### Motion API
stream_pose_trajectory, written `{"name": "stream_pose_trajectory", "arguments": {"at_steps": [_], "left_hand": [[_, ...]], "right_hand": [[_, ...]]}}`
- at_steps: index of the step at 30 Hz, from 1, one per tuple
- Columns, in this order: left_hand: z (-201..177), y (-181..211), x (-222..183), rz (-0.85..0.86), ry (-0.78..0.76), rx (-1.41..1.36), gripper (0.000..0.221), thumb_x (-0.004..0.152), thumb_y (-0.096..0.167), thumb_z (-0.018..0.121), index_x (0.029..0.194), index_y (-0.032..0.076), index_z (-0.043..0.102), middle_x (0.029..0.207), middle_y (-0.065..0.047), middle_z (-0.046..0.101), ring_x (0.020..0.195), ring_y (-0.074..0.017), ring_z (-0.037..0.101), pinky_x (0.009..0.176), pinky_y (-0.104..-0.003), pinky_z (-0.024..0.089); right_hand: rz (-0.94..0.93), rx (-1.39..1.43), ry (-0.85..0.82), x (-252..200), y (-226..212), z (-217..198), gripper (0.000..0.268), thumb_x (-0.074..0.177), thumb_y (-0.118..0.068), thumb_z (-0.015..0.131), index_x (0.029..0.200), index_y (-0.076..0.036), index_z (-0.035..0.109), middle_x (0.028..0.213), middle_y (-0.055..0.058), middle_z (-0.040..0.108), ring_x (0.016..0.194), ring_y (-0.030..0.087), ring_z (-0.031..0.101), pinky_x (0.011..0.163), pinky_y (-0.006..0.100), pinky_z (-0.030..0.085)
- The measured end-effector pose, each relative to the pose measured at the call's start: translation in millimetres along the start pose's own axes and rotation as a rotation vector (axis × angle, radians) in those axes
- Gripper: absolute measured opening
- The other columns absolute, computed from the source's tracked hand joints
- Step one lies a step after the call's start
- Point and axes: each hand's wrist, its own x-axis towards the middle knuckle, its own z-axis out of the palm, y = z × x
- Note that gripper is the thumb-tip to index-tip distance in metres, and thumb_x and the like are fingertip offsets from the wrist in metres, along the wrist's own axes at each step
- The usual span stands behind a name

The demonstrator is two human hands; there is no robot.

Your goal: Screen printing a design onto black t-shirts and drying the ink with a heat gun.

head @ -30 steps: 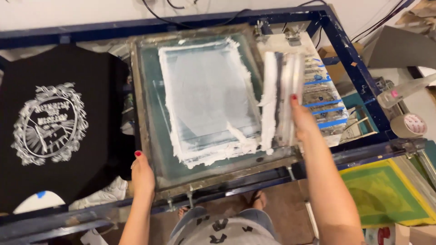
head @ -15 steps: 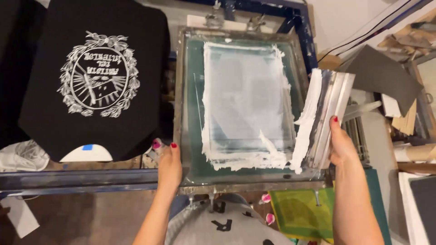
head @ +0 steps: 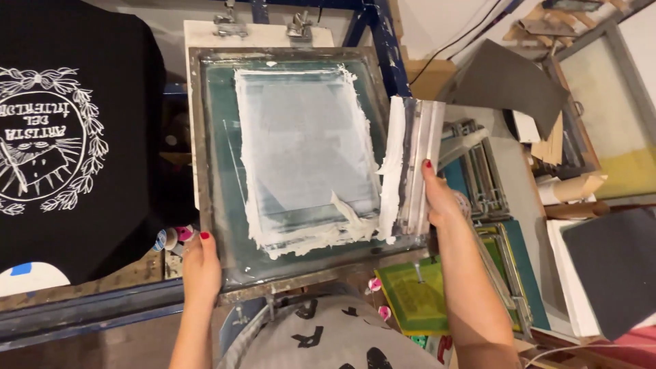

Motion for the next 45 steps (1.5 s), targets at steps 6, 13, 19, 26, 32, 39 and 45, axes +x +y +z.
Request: {"name": "stream_pose_trajectory", "arguments": {"at_steps": [6,13,19,26,32,39,45], "left_hand": [[-2,-6,7,0.058,-0.019,0.061,0.077,0.117,0.054,0.023,0.141,-0.011,0.056,0.138,-0.040,0.056,0.138,-0.0523,0.047,0.120,-0.057,0.030],[23,124,-79,1.061,0.094,0.326,0.075,0.069,0.034,0.090,0.131,0.000,0.066,0.123,-0.024,0.066,0.115,-0.0431,0.061,0.105,-0.052,0.045],[49,105,-58,1.468,0.459,0.655,0.028,0.098,0.018,0.067,0.124,0.010,0.071,0.115,-0.013,0.073,0.105,-0.0288,0.072,0.093,-0.038,0.058],[16,65,-25,1.317,0.056,0.557,0.035,0.081,0.026,0.074,0.115,0.021,0.075,0.083,0.001,0.074,0.086,-0.0208,0.074,0.073,-0.035,0.059],[15,102,-19,1.024,-0.343,0.480,0.039,0.082,0.032,0.080,0.118,0.019,0.076,0.076,-0.008,0.075,0.083,-0.0326,0.075,0.074,-0.044,0.059],[40,130,-13,0.764,-0.573,0.525,0.038,0.086,0.040,0.076,0.122,0.031,0.073,0.091,-0.007,0.080,0.100,-0.0364,0.074,0.092,-0.048,0.057],[40,141,-4,0.688,-0.582,0.542,0.043,0.087,0.038,0.074,0.128,0.026,0.072,0.102,-0.012,0.080,0.105,-0.0389,0.074,0.094,-0.051,0.057]], "right_hand": [[-0.024,0.018,0.056,-70,-32,22,0.095,0.098,-0.068,0.060,0.152,0.007,0.040,0.157,0.032,0.036,0.150,0.045,0.033,0.119,0.071,0.024],[-0.289,0.533,-0.195,-62,45,69,0.055,0.097,-0.014,0.071,0.148,-0.022,0.051,0.132,0.010,0.067,0.109,0.024,0.068,0.092,0.044,0.058],[-0.112,0.727,-0.218,-158,80,107,0.054,0.098,-0.013,0.066,0.147,-0.012,0.044,0.133,0.017,0.065,0.109,0.033,0.070,0.096,0.054,0.055],[-1.032,-0.313,0.163,-168,68,13,0.039,0.072,-0.009,0.097,0.106,-0.011,0.078,0.101,0.005,0.079,0.099,0.024,0.076,0.096,0.039,0.056],[-1.387,-1.097,-0.145,-120,13,9,0.047,0.080,-0.036,0.082,0.122,-0.017,0.071,0.105,0.004,0.078,0.106,0.024,0.073,0.112,0.045,0.044],[-1.009,-1.294,-0.411,-96,-7,-2,0.029,0.090,-0.029,0.075,0.116,-0.017,0.073,0.105,0.009,0.081,0.105,0.034,0.076,0.094,0.049,0.057],[-1.160,-1.224,-0.408,-43,2,8,0.030,0.091,-0.037,0.072,0.118,-0.023,0.070,0.106,0.005,0.079,0.102,0.032,0.075,0.091,0.048,0.058]]}}
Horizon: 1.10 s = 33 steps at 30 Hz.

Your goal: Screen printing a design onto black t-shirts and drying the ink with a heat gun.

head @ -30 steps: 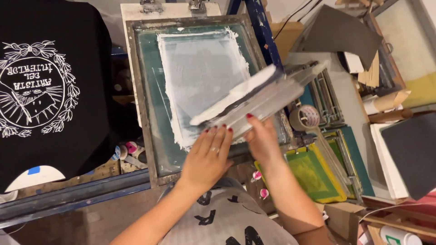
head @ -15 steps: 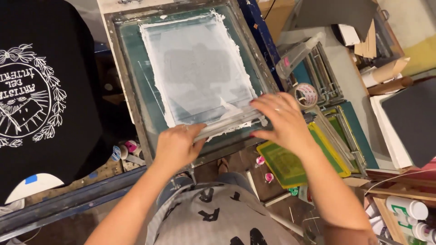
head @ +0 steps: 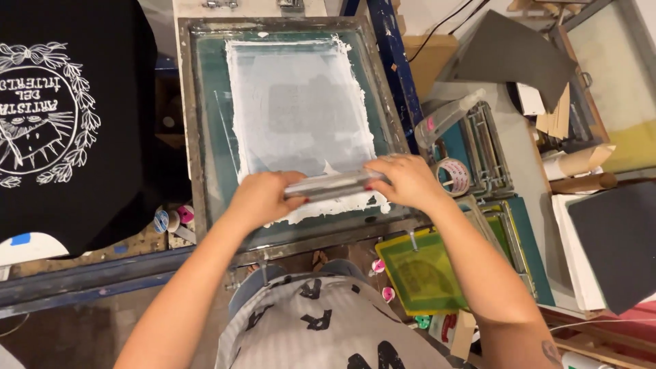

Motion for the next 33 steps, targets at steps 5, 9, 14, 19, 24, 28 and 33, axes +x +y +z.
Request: {"name": "stream_pose_trajectory", "arguments": {"at_steps": [5,9,14,19,24,28,33], "left_hand": [[-18,11,-16,-0.086,0.030,0.081,0.045,0.086,0.038,0.075,0.131,0.030,0.070,0.107,-0.009,0.080,0.108,-0.0372,0.073,0.097,-0.050,0.056],[-23,15,-37,-0.037,0.017,-0.013,0.063,0.078,0.047,0.081,0.134,0.021,0.068,0.115,-0.014,0.079,0.116,-0.0405,0.070,0.100,-0.055,0.055],[22,-72,-70,-0.293,0.754,0.303,0.073,0.095,0.049,0.071,0.146,-0.001,0.056,0.139,-0.033,0.060,0.126,-0.0490,0.059,0.113,-0.056,0.042],[49,-76,-93,-0.831,0.477,-0.038,0.070,0.110,0.054,0.037,0.160,0.005,0.034,0.129,-0.034,0.062,0.108,-0.0550,0.067,0.092,-0.065,0.051],[39,-69,-94,-0.795,0.377,-0.125,0.065,0.113,0.047,0.032,0.159,0.002,0.038,0.109,-0.039,0.070,0.099,-0.0546,0.072,0.082,-0.062,0.056],[38,-68,-95,-0.795,0.355,-0.131,0.070,0.112,0.050,0.029,0.161,0.000,0.035,0.107,-0.041,0.070,0.097,-0.0556,0.072,0.078,-0.064,0.056],[32,-60,-98,-0.782,0.360,-0.161,0.071,0.111,0.050,0.024,0.160,-0.001,0.035,0.108,-0.042,0.069,0.097,-0.0564,0.071,0.077,-0.065,0.056]], "right_hand": [[-0.105,0.036,0.057,19,-5,-10,0.028,0.091,-0.032,0.076,0.115,-0.020,0.072,0.103,0.005,0.079,0.100,0.030,0.075,0.091,0.045,0.057],[-0.108,0.042,-0.029,-10,6,7,0.026,0.091,-0.030,0.073,0.116,-0.022,0.073,0.105,0.004,0.079,0.102,0.029,0.074,0.092,0.047,0.057],[-0.203,-0.154,0.239,-67,15,52,0.028,0.097,-0.040,0.062,0.120,-0.025,0.068,0.105,-0.004,0.074,0.099,0.020,0.072,0.086,0.037,0.059],[-0.323,-0.085,0.340,-81,25,68,0.036,0.103,-0.040,0.050,0.126,-0.019,0.069,0.117,0.000,0.073,0.113,0.023,0.070,0.096,0.040,0.056],[-0.478,-0.034,0.352,-38,52,57,0.031,0.104,-0.029,0.051,0.123,-0.015,0.071,0.113,0.004,0.074,0.107,0.027,0.071,0.090,0.043,0.056],[-0.558,0.038,0.287,15,40,23,0.022,0.102,-0.028,0.060,0.115,-0.015,0.072,0.100,0.003,0.075,0.095,0.027,0.071,0.083,0.041,0.055],[-0.615,0.080,0.287,64,11,7,0.017,0.101,-0.027,0.063,0.109,-0.015,0.073,0.089,0.003,0.072,0.084,0.025,0.069,0.079,0.036,0.053]]}}
